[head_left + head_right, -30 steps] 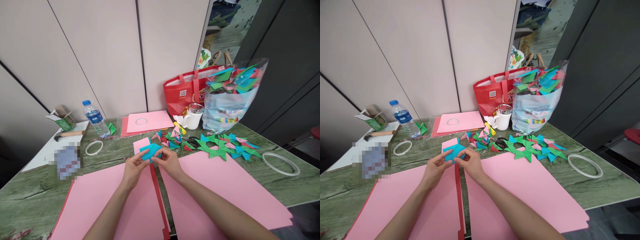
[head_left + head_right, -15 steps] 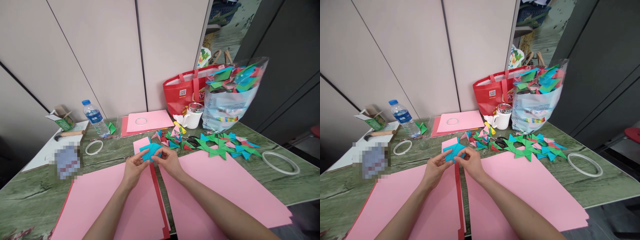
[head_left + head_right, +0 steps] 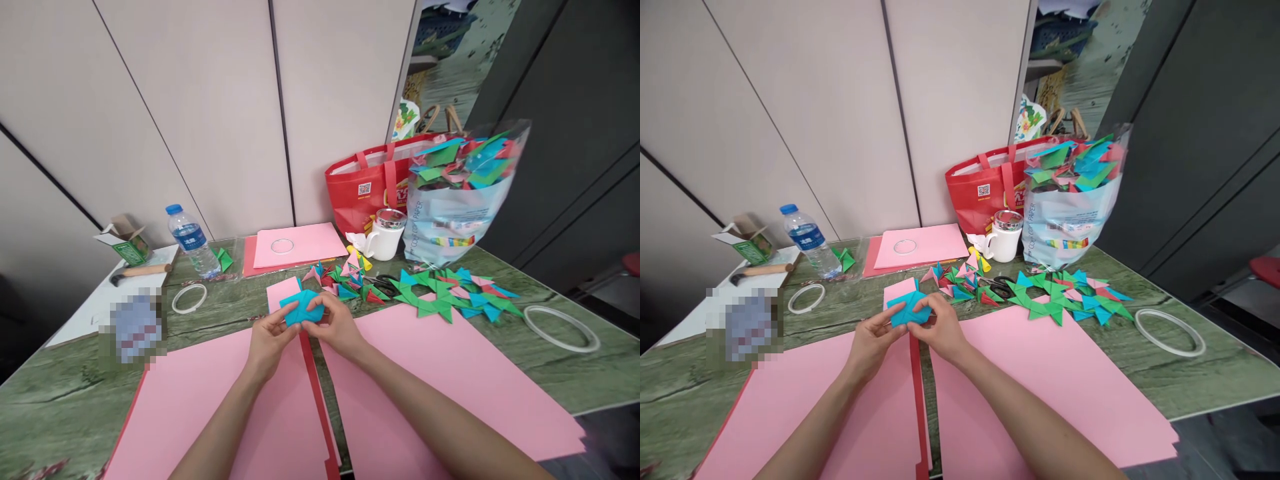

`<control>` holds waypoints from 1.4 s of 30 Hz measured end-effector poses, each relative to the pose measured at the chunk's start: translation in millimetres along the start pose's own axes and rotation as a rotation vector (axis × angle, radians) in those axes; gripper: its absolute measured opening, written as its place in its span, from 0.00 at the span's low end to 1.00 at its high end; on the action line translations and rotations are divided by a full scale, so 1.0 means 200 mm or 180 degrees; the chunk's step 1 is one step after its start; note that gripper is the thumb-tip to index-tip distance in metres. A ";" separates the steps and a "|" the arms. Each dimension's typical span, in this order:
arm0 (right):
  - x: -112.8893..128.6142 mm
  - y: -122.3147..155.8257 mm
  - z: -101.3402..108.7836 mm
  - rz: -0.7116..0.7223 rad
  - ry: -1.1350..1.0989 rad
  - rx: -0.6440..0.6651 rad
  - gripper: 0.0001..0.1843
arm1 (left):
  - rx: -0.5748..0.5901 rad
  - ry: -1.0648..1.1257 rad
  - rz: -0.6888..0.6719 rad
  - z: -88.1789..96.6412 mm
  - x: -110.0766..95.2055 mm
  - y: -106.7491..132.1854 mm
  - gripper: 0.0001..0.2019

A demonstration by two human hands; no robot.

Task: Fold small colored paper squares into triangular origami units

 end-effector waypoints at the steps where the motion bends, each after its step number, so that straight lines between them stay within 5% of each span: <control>1: -0.01 0.00 0.00 -0.0028 -0.0065 0.0030 0.10 | -0.0017 0.0017 0.0005 0.01 0.00 0.00 0.24; 11: -0.05 -0.02 0.00 -0.0328 -0.0928 0.0516 0.13 | 0.0020 0.0405 0.0094 0.03 0.01 -0.03 0.26; 16: -0.03 -0.04 0.02 -0.0171 -0.0669 0.0571 0.12 | 0.0235 0.0204 0.0045 0.00 -0.02 -0.02 0.26; 23: 0.04 -0.03 0.05 0.0288 0.0002 0.0577 0.09 | 0.0694 0.0181 0.0346 -0.05 -0.02 0.00 0.40; 30: -0.02 -0.03 0.02 -0.0140 -0.0013 0.0603 0.10 | 0.0638 0.0098 0.0657 -0.04 0.02 0.00 0.14; 37: 0.02 -0.02 0.01 0.0219 -0.0042 0.0503 0.11 | 0.0266 0.0391 0.0785 0.00 0.07 -0.01 0.11; 42: 0.01 -0.02 0.01 0.0004 0.0007 0.0615 0.11 | 0.0148 0.0569 0.0917 0.01 0.07 -0.01 0.11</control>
Point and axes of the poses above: each hand's wrist, its own y-axis away from the middle knuckle, its own z-axis out of the back of the hand, x = y × z, the point moved 5 cm from there along -y, towards the middle knuckle, and after that the axes turned 15 degrees about y, right-handed, at the moved point
